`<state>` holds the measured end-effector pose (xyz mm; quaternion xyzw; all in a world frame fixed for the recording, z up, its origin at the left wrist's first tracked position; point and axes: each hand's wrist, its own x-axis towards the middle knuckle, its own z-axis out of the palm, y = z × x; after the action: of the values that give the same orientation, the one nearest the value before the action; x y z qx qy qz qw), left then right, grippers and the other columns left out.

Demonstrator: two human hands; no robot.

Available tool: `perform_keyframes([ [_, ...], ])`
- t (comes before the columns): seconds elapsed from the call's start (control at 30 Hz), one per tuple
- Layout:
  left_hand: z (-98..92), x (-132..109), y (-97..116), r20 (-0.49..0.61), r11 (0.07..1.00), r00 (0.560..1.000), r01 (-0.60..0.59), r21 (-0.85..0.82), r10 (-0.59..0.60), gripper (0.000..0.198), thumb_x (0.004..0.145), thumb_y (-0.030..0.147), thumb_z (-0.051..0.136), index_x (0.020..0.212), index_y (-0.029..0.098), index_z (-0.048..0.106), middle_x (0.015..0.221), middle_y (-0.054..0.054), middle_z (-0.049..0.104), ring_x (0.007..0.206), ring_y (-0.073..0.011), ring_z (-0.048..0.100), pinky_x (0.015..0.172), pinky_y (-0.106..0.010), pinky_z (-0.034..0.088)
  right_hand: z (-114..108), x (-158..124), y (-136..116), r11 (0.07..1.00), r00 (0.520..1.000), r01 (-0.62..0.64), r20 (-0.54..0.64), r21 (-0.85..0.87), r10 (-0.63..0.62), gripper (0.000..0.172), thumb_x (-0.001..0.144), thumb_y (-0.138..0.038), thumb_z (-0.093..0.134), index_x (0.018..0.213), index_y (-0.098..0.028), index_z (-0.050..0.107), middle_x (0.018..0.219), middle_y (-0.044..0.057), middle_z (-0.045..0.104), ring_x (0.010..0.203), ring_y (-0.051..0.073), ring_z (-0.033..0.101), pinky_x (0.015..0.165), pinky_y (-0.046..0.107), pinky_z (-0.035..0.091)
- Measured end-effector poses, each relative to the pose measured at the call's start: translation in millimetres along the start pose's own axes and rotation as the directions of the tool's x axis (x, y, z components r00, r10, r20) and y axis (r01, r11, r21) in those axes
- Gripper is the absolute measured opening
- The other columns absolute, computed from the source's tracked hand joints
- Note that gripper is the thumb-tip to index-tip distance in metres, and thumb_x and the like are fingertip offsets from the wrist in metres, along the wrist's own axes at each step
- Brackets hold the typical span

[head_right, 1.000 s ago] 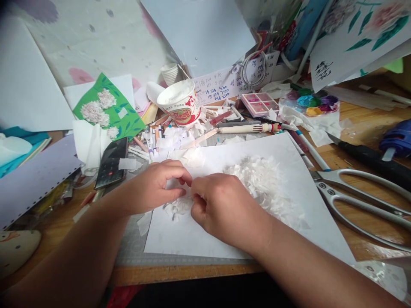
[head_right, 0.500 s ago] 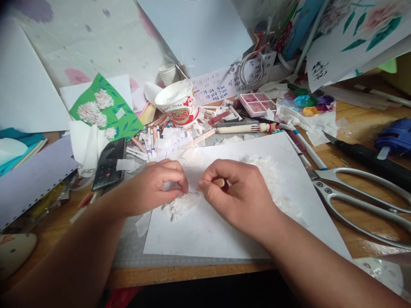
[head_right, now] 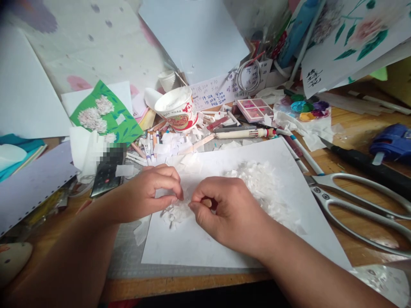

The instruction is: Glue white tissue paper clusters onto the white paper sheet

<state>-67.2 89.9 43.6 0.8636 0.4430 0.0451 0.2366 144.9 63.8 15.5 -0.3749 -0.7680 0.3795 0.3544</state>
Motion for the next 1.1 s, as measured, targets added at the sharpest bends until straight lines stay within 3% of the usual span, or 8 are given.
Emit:
perform_keyframes([
  [0.07, 1.8, 3.4, -4.3, -0.133, 0.998, 0.99, 0.052, -0.044, -0.057, 0.012, 0.077, 0.016, 0.054, 0.079, 0.022, 0.064, 0.084, 0.002, 0.062, 0.086, -0.0146, 0.056, 0.081, -0.029, 0.038, -0.3, -0.2, -0.5, 1.0, 1.0, -0.002, -0.02, 0.025, 0.003, 0.011, 0.073, -0.01, 0.055, 0.064, -0.016, 0.058, 0.055, -0.005, 0.047, 0.052, 0.006, 0.042, 0.052, 0.019, 0.035],
  [0.17, 6.0, 10.9, -11.6, -0.373, 0.976, 0.905, 0.216, -0.01, -0.204, 0.011, 0.076, 0.016, 0.056, 0.083, 0.021, 0.063, 0.088, 0.0, 0.063, 0.09, -0.0175, 0.056, 0.083, -0.032, 0.038, -2.1, -0.6, -0.8, 0.996, 0.994, -0.006, -0.107, 0.086, 0.015, 0.012, 0.074, -0.012, 0.054, 0.063, -0.017, 0.056, 0.056, -0.005, 0.047, 0.053, 0.007, 0.043, 0.053, 0.02, 0.036],
  [0.23, 9.9, 15.9, -14.7, -0.434, 0.952, 0.867, 0.299, 0.063, -0.244, 0.012, 0.074, 0.017, 0.06, 0.085, 0.022, 0.063, 0.092, 0.0, 0.063, 0.094, -0.0198, 0.056, 0.085, -0.036, 0.036, -4.0, -1.4, 0.0, 0.992, 0.979, -0.019, -0.2, 0.127, 0.045, 0.012, 0.074, -0.014, 0.054, 0.063, -0.017, 0.056, 0.058, -0.004, 0.05, 0.054, 0.008, 0.044, 0.053, 0.021, 0.037],
  [0.4, 20.3, 25.6, -13.5, -0.436, 0.918, 0.881, 0.313, 0.244, -0.184, 0.025, 0.07, 0.024, 0.069, 0.094, 0.029, 0.064, 0.099, 0.0, 0.062, 0.1, -0.0232, 0.052, 0.086, -0.042, 0.027, -8.3, -5.0, 3.6, 0.972, 0.897, -0.057, -0.417, 0.227, 0.149, 0.011, 0.074, -0.018, 0.057, 0.064, -0.019, 0.058, 0.057, -0.004, 0.052, 0.053, 0.008, 0.044, 0.051, 0.021, 0.034],
  [0.57, 23.7, 32.7, -9.4, -0.427, 0.918, 0.898, 0.252, 0.306, -0.104, 0.024, 0.069, 0.027, 0.072, 0.092, 0.03, 0.065, 0.099, 0.001, 0.061, 0.098, -0.0214, 0.052, 0.081, -0.04, 0.025, -7.2, -7.1, 4.7, 0.956, 0.846, -0.06, -0.495, 0.286, 0.2, 0.011, 0.075, -0.018, 0.059, 0.064, -0.021, 0.06, 0.056, -0.006, 0.049, 0.052, 0.008, 0.042, 0.05, 0.021, 0.031],
  [0.73, 25.8, 35.8, -10.5, -0.419, 0.908, 0.906, 0.22, 0.356, -0.055, 0.006, 0.075, 0.021, 0.066, 0.077, 0.027, 0.068, 0.092, 0.002, 0.063, 0.095, -0.02, 0.051, 0.078, -0.04, 0.023, -3.7, -7.6, 8.0, 0.937, 0.828, -0.055, -0.51, 0.344, 0.235, 0.009, 0.075, -0.02, 0.061, 0.066, -0.022, 0.061, 0.061, -0.005, 0.051, 0.054, 0.008, 0.042, 0.051, 0.022, 0.031],
  [0.9, 23.8, 32.3, -10.7, -0.452, 0.928, 0.886, 0.25, 0.276, -0.105, 0.008, 0.077, 0.023, 0.062, 0.076, 0.026, 0.069, 0.088, 0.0, 0.065, 0.092, -0.0195, 0.052, 0.08, -0.039, 0.025, -5.0, -6.0, 7.0, 0.941, 0.832, -0.085, -0.496, 0.328, 0.248, 0.008, 0.075, -0.023, 0.06, 0.066, -0.022, 0.061, 0.056, -0.005, 0.049, 0.052, 0.008, 0.042, 0.049, 0.023, 0.03],
  [1.1, 16.5, 25.5, -9.7, -0.408, 0.959, 0.896, 0.248, 0.136, -0.174, 0.012, 0.076, 0.02, 0.057, 0.071, 0.024, 0.068, 0.08, 0.001, 0.066, 0.086, -0.0184, 0.055, 0.085, -0.037, 0.032, -8.3, -2.9, 0.1, 0.954, 0.858, -0.153, -0.444, 0.259, 0.258, 0.008, 0.075, -0.022, 0.058, 0.068, -0.02, 0.06, 0.055, -0.004, 0.048, 0.051, 0.009, 0.043, 0.047, 0.024, 0.03],
])
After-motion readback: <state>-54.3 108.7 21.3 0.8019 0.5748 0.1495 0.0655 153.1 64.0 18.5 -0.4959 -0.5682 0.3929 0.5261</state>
